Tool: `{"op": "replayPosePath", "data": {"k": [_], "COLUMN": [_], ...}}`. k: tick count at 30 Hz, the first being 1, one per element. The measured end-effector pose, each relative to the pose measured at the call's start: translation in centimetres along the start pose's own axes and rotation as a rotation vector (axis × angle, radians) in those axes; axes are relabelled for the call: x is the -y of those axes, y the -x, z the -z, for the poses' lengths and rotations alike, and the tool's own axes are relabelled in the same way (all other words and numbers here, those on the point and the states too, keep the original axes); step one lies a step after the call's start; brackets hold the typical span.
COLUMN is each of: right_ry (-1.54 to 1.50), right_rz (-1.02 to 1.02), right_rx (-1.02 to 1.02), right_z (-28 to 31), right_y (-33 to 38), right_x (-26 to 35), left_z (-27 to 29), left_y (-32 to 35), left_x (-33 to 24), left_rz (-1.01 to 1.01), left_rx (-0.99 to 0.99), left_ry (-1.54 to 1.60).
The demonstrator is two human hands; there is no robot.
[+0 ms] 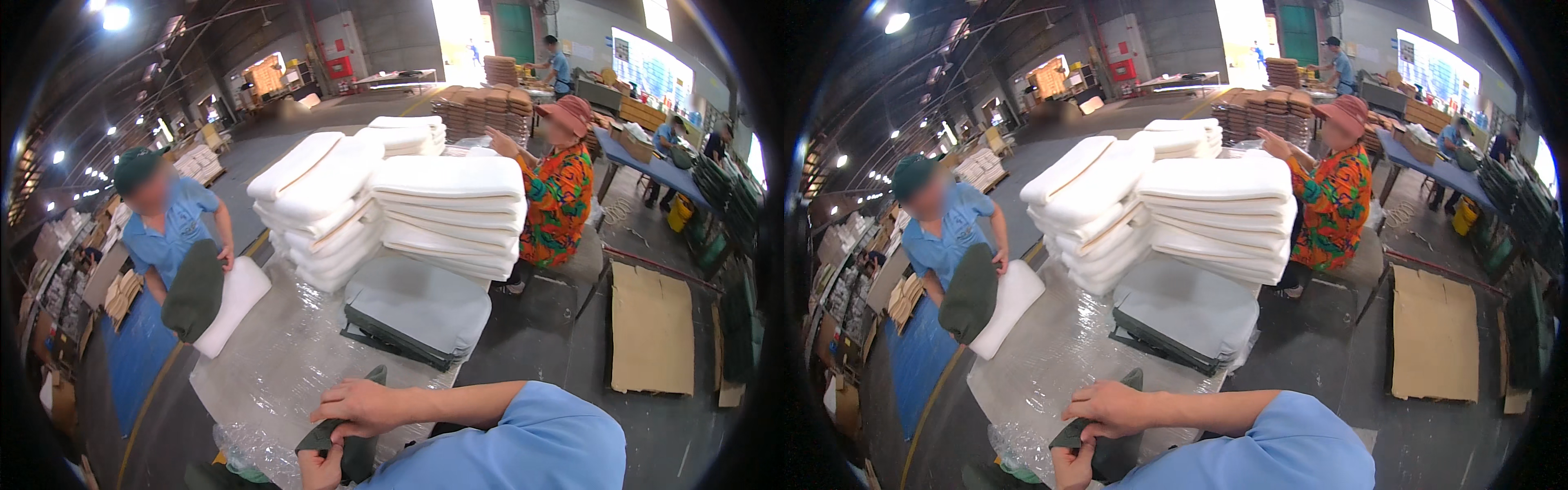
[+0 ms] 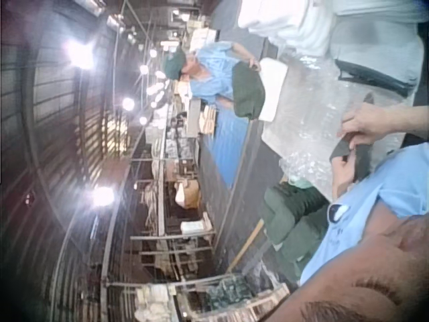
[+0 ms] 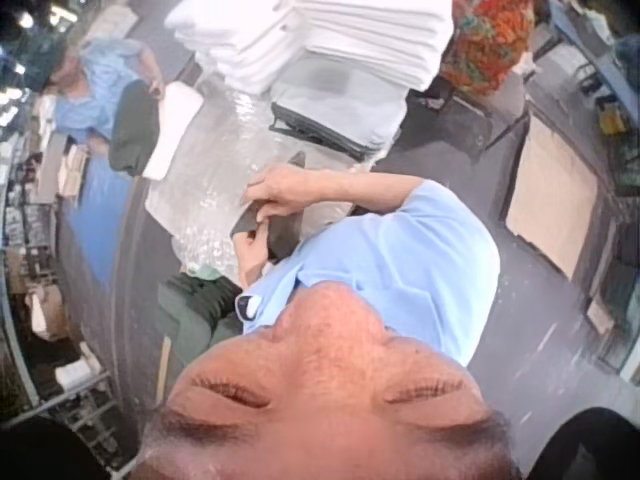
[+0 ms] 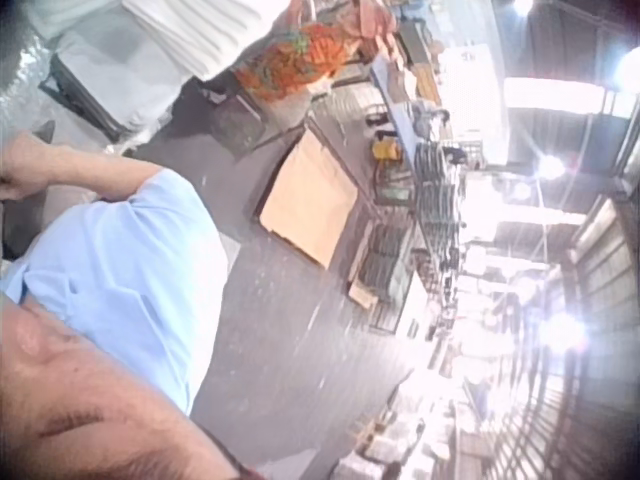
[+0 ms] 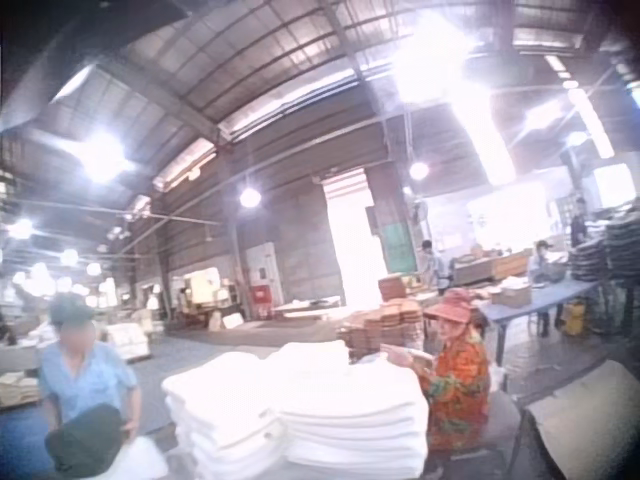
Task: The person inserts white foam inserts into green fabric covers at a worktable. They repeatedly pick up a cover, open it, place a foam insert inside, and set the stuffed cover aside. A coworker performs similar actions across the table.
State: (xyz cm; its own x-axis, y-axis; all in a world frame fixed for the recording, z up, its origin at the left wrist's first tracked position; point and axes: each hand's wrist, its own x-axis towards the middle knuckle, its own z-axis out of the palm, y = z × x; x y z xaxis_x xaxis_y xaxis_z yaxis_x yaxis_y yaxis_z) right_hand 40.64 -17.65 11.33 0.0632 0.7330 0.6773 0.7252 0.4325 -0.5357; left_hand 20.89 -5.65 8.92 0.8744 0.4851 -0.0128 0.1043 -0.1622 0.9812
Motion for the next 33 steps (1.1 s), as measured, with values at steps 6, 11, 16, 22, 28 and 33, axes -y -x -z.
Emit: {"op": "replayPosePath", "data": {"k": [6,11,16,22,28,33], "right_ry": [0.059,0.093,0.044,-0.084,-0.132,0.075], "right_rz": [-0.135,-0.25,-0.242,-0.087,-0.081,-0.225], "right_rx": [0.067,-0.001,0.022,0.065,0.134,0.244], "right_z": [1.3,3.3,4.4,6.0,8.3,9.3], "right_y": [1.0,1.2,1.4,0.7,1.7,-2.2], "right_x": [0.2,1.1,2.0,3.2,3.4,6.1], "left_z": [-0.3,-2.0,-0.2,-0.6,2.6,1.4], "left_y": [-0.6,0.9,1.5,1.2,-0.4,-0.6], "left_x": [0.5,1.4,4.8,-3.0,-4.2,-3.8], "left_rz": [-0.039,-0.083,-0.253,-0.913,-0.693,-0.772], "left_rx": [-0.011,-0.048,-0.155,-0.753,-0.211,-0.168], "left_ry": [-0.017,-0.085,-0.549,-0.998,-0.689,-0.711]}}
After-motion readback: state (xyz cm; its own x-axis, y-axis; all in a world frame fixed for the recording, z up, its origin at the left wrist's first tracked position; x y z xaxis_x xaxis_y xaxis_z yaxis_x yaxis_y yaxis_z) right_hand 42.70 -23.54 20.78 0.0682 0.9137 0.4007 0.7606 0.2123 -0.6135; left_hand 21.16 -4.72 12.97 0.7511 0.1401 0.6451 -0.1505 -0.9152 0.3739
